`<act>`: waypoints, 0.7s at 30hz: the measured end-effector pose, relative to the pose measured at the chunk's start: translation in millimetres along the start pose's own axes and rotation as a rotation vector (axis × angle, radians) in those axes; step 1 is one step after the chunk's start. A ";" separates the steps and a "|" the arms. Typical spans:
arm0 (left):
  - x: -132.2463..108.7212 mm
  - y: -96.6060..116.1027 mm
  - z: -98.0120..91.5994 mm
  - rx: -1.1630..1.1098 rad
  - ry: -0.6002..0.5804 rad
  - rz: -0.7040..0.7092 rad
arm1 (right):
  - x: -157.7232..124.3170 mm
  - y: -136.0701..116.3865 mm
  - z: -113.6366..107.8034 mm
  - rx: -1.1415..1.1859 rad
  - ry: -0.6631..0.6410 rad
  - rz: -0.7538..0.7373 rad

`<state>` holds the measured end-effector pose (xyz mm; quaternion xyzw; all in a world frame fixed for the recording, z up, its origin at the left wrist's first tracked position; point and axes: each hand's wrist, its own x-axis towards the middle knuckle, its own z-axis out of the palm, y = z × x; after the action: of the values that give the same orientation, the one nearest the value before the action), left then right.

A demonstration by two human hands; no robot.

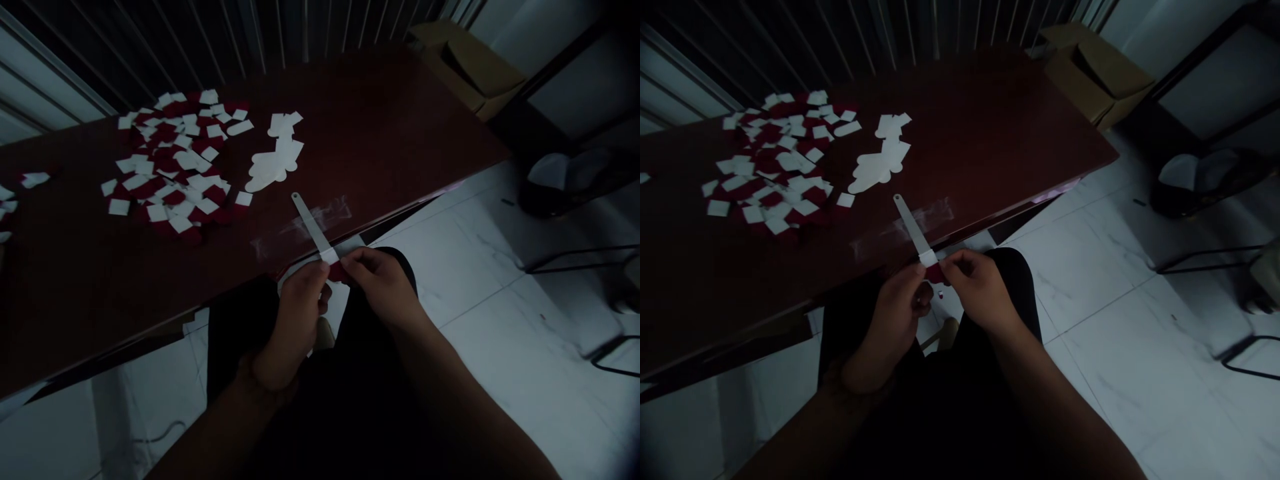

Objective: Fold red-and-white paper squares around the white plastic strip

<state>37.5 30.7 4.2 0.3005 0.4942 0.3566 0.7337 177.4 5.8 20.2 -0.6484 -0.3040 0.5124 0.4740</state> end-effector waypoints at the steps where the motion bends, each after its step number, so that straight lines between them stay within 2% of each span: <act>1: -0.5 1.5 1.3 0.019 -0.009 -0.008 | -0.2 0.5 0.1 0.008 -0.001 0.000; 6: 0.0 4.9 6.0 0.003 0.062 -0.015 | 0.6 1.7 -1.2 0.011 0.001 0.007; 11: 1.1 0.7 -1.1 -0.002 0.046 0.017 | 3.5 -4.3 -1.8 -0.018 -0.021 -0.030; 17: 2.8 0.0 -5.1 0.135 0.019 0.067 | 5.2 -5.5 1.3 -0.059 -0.037 -0.022; 21: 4.7 1.3 -7.6 0.058 0.061 0.075 | 5.0 -2.0 -3.7 -0.058 -0.022 -0.022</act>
<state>31.3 35.9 0.3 0.3288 0.5148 0.3786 0.6954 182.6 9.8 20.2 -0.6527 -0.3313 0.5052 0.4572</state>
